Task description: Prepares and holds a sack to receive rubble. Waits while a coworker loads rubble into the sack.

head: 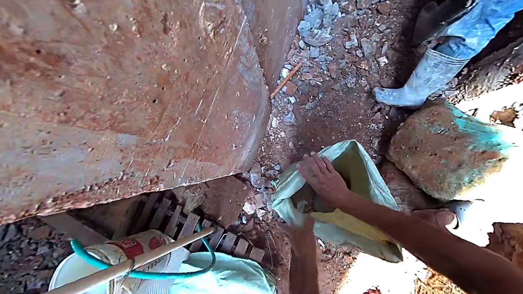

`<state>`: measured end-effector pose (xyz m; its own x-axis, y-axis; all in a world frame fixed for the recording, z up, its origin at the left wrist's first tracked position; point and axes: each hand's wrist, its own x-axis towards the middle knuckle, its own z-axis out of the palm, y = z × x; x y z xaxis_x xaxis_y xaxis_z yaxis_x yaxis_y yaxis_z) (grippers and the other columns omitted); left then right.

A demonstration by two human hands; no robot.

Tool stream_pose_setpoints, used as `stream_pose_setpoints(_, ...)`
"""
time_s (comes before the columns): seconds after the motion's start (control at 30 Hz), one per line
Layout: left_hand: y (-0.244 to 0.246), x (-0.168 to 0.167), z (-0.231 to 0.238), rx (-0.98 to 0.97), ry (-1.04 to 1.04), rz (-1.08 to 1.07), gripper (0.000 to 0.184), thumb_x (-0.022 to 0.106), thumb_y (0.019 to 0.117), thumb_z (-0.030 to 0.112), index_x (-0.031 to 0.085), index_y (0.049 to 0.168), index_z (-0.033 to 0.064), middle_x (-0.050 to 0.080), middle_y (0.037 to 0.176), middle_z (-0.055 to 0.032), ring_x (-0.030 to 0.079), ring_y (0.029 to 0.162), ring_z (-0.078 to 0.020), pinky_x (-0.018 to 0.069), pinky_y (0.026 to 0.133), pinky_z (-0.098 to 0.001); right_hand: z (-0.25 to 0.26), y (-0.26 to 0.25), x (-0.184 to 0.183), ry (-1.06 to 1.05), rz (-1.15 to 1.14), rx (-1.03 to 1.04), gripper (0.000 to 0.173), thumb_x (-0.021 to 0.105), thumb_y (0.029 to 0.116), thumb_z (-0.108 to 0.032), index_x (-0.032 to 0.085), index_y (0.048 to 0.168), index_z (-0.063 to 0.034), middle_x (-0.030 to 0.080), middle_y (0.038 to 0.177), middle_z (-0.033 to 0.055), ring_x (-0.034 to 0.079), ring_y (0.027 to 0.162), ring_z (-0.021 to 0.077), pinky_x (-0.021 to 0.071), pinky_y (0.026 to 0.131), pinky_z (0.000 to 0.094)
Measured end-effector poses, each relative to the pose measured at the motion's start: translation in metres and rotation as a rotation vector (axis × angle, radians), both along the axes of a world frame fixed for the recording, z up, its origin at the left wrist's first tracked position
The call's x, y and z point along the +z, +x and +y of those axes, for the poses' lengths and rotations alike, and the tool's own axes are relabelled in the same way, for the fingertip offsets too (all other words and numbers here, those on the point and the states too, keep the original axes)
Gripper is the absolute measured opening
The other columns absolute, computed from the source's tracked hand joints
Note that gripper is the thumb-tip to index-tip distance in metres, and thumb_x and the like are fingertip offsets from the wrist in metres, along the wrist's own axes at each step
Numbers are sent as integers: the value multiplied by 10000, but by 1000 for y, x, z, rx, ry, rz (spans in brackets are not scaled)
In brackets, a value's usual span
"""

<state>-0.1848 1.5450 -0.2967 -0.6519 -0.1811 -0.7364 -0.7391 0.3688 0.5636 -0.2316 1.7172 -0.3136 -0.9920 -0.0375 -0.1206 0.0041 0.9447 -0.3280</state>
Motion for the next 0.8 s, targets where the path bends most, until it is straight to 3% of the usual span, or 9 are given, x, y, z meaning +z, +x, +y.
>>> stream_pose_setpoints(0.1,5,-14,25,-48,-31,-87,1264,860,784,134,-81,1624,45,208,1607,-368,417,1395,-510,442,1085,-613,27,-45,-20,92,-153,173,578,494,975,81,468,1535,-62,389,1594,282,293,1520,469,183,1230,684)
stream_pose_setpoints(0.17,3,-15,16,-218,-113,-127,1070,697,863,13,-44,1634,65,386,1542,-335,544,1314,-462,490,1042,-589,53,-75,-5,137,-171,33,322,524,991,29,673,1277,15,667,1282,261,569,1300,447,277,1202,643)
stream_pose_setpoints(0.33,32,-14,-63,-417,-190,-96,902,586,908,-44,107,1652,128,507,1480,-282,582,1287,-432,477,1059,-591,110,-119,37,181,-110,-263,204,563,996,-63,729,1055,39,705,1087,261,650,1098,454,463,1004,589)
stream_pose_setpoints(0.4,30,-6,-67,-407,-155,-68,923,561,908,-57,43,1654,107,445,1537,-280,556,1324,-421,455,1093,-561,101,-112,38,117,-53,-146,274,684,913,-67,696,1174,15,668,1185,269,621,1151,464,471,1001,609)
stream_pose_setpoints(0.47,24,-4,-60,-407,-144,-40,932,559,898,-56,35,1653,104,465,1513,-290,581,1289,-424,473,1067,-568,61,-77,29,44,-86,56,672,767,792,-89,576,1436,-106,548,1434,247,476,1370,454,371,1130,644)
stream_pose_setpoints(0.57,12,-9,-49,-435,-134,-9,940,561,892,-55,34,1654,107,519,1453,-302,597,1263,-434,482,1051,-574,22,-35,6,47,-253,341,866,670,866,45,308,1628,-148,235,1679,243,153,1568,452,124,1234,694)
stream_pose_setpoints(0.63,10,-7,-49,-495,-137,-18,947,563,894,-65,26,1654,113,568,1397,-298,636,1201,-433,503,1020,-569,36,-36,-13,54,-236,269,644,552,941,80,445,1553,-90,426,1593,223,299,1531,419,142,1242,674)
stream_pose_setpoints(0.7,11,-2,-51,-616,-176,-51,956,565,886,-73,41,1658,137,605,1383,-245,665,1161,-401,531,993,-552,61,-67,-15,43,-196,93,336,489,1014,0,664,1301,3,697,1265,214,597,1293,399,187,1250,623)
stream_pose_setpoints(0.8,18,7,-47,-827,-303,-79,935,589,893,-50,87,1660,134,656,1267,-254,697,1064,-403,556,935,-541,62,-103,-14,123,-175,151,284,499,1025,-62,746,1163,-37,760,1036,161,705,1071,354,202,1248,593)
